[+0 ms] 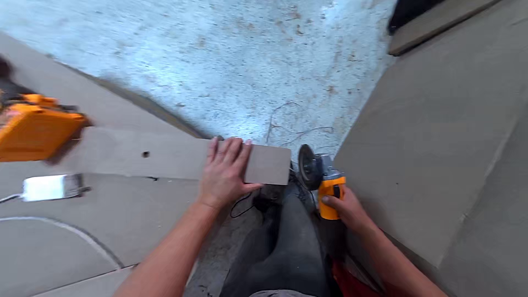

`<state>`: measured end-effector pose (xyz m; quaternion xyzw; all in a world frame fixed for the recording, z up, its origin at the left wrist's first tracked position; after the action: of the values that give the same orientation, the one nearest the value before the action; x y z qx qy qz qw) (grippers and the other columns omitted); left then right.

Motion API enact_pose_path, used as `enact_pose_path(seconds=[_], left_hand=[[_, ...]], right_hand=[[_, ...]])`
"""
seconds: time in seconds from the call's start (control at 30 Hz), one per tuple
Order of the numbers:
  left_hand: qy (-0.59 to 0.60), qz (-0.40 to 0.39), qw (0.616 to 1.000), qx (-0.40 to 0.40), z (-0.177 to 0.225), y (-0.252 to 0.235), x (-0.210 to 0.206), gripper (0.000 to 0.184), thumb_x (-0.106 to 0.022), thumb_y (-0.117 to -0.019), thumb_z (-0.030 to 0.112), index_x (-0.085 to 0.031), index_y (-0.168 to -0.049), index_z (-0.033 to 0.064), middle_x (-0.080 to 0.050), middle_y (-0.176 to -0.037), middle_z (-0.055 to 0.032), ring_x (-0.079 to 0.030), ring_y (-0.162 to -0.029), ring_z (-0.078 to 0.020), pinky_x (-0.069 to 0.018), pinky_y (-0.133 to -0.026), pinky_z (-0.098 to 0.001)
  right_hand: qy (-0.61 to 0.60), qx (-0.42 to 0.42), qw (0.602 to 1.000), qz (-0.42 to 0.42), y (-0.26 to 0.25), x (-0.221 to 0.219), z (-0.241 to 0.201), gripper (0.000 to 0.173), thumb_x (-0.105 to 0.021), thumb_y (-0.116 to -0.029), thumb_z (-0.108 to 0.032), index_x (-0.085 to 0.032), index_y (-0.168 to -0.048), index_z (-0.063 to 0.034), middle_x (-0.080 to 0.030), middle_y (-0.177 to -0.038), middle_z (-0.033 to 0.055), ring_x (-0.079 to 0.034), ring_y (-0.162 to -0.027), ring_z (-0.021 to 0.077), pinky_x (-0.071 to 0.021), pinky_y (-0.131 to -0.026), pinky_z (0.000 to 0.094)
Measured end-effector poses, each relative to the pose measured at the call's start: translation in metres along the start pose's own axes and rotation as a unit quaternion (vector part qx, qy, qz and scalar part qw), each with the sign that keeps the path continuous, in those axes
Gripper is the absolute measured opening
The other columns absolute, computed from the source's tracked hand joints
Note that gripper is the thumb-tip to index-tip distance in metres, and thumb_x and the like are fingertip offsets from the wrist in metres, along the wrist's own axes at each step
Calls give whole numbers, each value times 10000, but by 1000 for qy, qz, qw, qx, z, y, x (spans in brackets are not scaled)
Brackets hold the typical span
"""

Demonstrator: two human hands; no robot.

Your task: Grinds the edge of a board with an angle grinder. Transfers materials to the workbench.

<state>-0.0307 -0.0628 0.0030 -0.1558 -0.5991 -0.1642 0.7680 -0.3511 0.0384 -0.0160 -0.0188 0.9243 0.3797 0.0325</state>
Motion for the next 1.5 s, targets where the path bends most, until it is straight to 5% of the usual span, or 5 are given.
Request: enact_pose_path(seconds=[0.7,1.5], left_hand=[[-4,-4,1000,-3,-6,2,3,1201,-564,-691,913,-421,-1558,95,-446,-1556,-179,-366,-1483,-363,-127,-1245,-622],[-10,-2,1000,-1,-5,3,2,1178,-538,-709,918,-434,-1556,106,-451,-1560,-174,-362,-1489,-356,-130,-1247,-629]], right_hand=[[-9,-12,999,-32,-3,-24,7,582,-809,-819,-257,-541,-1291,-48,-718,-971,176,-734,-810,279,-633,-732,418],[223,-21,963,-152,-47,16,-55,515,-787,-803,-259,-605,-1265,-123,-741,-963,92,-735,-804,218,-632,-705,398]])
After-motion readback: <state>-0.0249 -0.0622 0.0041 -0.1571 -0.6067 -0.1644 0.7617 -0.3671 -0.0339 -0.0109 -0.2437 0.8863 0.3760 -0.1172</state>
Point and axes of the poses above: each hand's wrist, its own y-axis away from the middle knuckle, its own x-axis out of the back of the hand, z = x × y, the point moved 7 cm from there along -y, towards the middle knuckle
